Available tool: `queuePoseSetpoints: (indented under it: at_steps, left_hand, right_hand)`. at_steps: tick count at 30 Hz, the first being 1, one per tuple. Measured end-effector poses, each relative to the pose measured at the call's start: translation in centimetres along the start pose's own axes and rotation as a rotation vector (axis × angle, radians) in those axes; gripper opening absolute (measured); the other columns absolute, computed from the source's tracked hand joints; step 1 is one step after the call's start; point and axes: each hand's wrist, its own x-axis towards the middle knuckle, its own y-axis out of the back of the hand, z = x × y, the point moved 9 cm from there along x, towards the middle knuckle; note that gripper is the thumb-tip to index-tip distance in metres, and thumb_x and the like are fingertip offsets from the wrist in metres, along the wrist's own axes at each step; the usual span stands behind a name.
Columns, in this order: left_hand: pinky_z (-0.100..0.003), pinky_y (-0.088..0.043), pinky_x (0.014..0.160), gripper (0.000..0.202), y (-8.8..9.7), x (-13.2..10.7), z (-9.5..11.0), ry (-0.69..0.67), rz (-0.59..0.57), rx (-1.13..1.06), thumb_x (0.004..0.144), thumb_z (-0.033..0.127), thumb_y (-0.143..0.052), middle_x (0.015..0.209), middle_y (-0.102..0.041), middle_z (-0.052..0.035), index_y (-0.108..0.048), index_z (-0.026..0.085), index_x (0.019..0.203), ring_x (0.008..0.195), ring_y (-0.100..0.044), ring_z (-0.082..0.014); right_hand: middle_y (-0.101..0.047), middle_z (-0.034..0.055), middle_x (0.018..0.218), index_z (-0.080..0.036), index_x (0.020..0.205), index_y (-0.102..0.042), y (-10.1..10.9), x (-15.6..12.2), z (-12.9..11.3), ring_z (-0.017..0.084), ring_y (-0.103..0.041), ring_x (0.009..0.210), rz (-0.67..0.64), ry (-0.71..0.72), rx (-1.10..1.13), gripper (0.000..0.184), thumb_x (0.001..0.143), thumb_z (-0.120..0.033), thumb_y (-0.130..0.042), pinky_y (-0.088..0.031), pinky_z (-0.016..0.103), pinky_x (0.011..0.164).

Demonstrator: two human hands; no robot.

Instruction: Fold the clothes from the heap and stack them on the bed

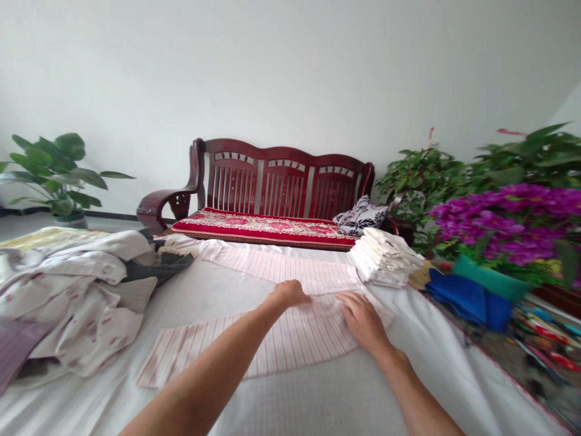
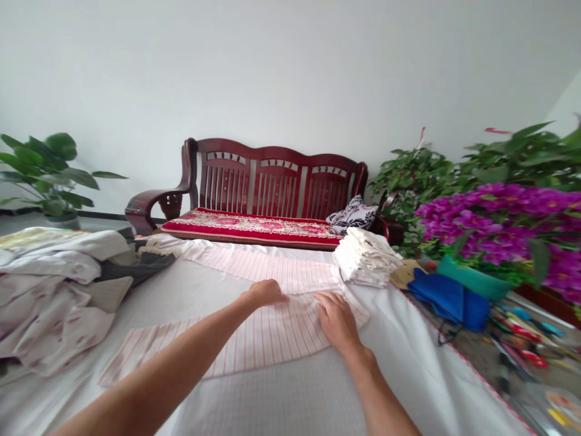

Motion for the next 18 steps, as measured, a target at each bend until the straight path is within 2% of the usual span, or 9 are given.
queuePoseSetpoints:
  at_steps: [2, 4, 8, 12, 18]
  left_hand:
    - [-0.029, -0.054, 0.075, 0.031, -0.5, -0.3, 0.0, -0.013, 0.025, -0.065, 0.081, 0.037, -0.067, 0.105, -0.077, -0.0116, -0.074, 0.019, 0.106, 0.097, -0.073, -0.0264]
    - [-0.026, -0.052, 0.078, 0.035, -0.8, -1.1, -0.1, -0.030, 0.090, -0.116, 0.082, 0.026, -0.064, 0.113, -0.076, -0.0079, -0.069, 0.022, 0.117, 0.102, -0.072, -0.0228]
    - [-0.029, -0.049, 0.088, 0.045, -0.8, -3.2, -0.7, -0.047, 0.246, -0.152, 0.089, 0.019, -0.054, 0.124, -0.070, -0.0057, -0.056, 0.027, 0.134, 0.112, -0.067, -0.0216]
    - [-0.030, -0.049, 0.085, 0.043, -0.5, -5.1, -2.3, -0.054, 0.348, -0.117, 0.093, 0.023, -0.050, 0.125, -0.068, -0.0060, -0.055, 0.028, 0.136, 0.105, -0.069, -0.0223]
    - [-0.032, -0.047, 0.087, 0.029, 0.1, -8.1, -6.0, -0.071, 0.315, -0.004, 0.098, 0.040, -0.050, 0.113, -0.075, -0.0067, -0.065, 0.025, 0.117, 0.105, -0.069, -0.0243]
  right_hand:
    - [-0.070, 0.0098, 0.127, -0.021, 0.123, -0.070, -0.5, 0.0, -0.8, 0.026, -0.059, 0.123, -0.052, 0.025, 0.004, 0.043, 0.090, -0.021, -0.044, -0.045, 0.047, 0.109]
    - [-0.066, 0.0091, 0.135, -0.022, 0.128, -0.068, -1.2, -0.1, -1.6, 0.025, -0.057, 0.129, -0.113, 0.058, 0.012, 0.045, 0.089, -0.020, -0.045, -0.043, 0.047, 0.112]
    - [-0.062, 0.0080, 0.141, -0.025, 0.131, -0.066, -2.4, -0.7, -2.3, 0.023, -0.055, 0.132, -0.203, 0.089, -0.017, 0.048, 0.090, -0.018, -0.042, -0.043, 0.047, 0.112]
    - [-0.061, 0.0091, 0.142, -0.023, 0.135, -0.062, -3.1, -1.2, -1.7, 0.025, -0.052, 0.135, -0.217, 0.070, -0.090, 0.048, 0.093, -0.022, -0.041, -0.041, 0.050, 0.114]
    - [-0.059, 0.0071, 0.145, -0.026, 0.139, -0.058, -3.6, -1.5, -1.1, 0.024, -0.051, 0.136, -0.217, 0.090, -0.127, 0.047, 0.096, -0.028, -0.038, -0.040, 0.049, 0.115]
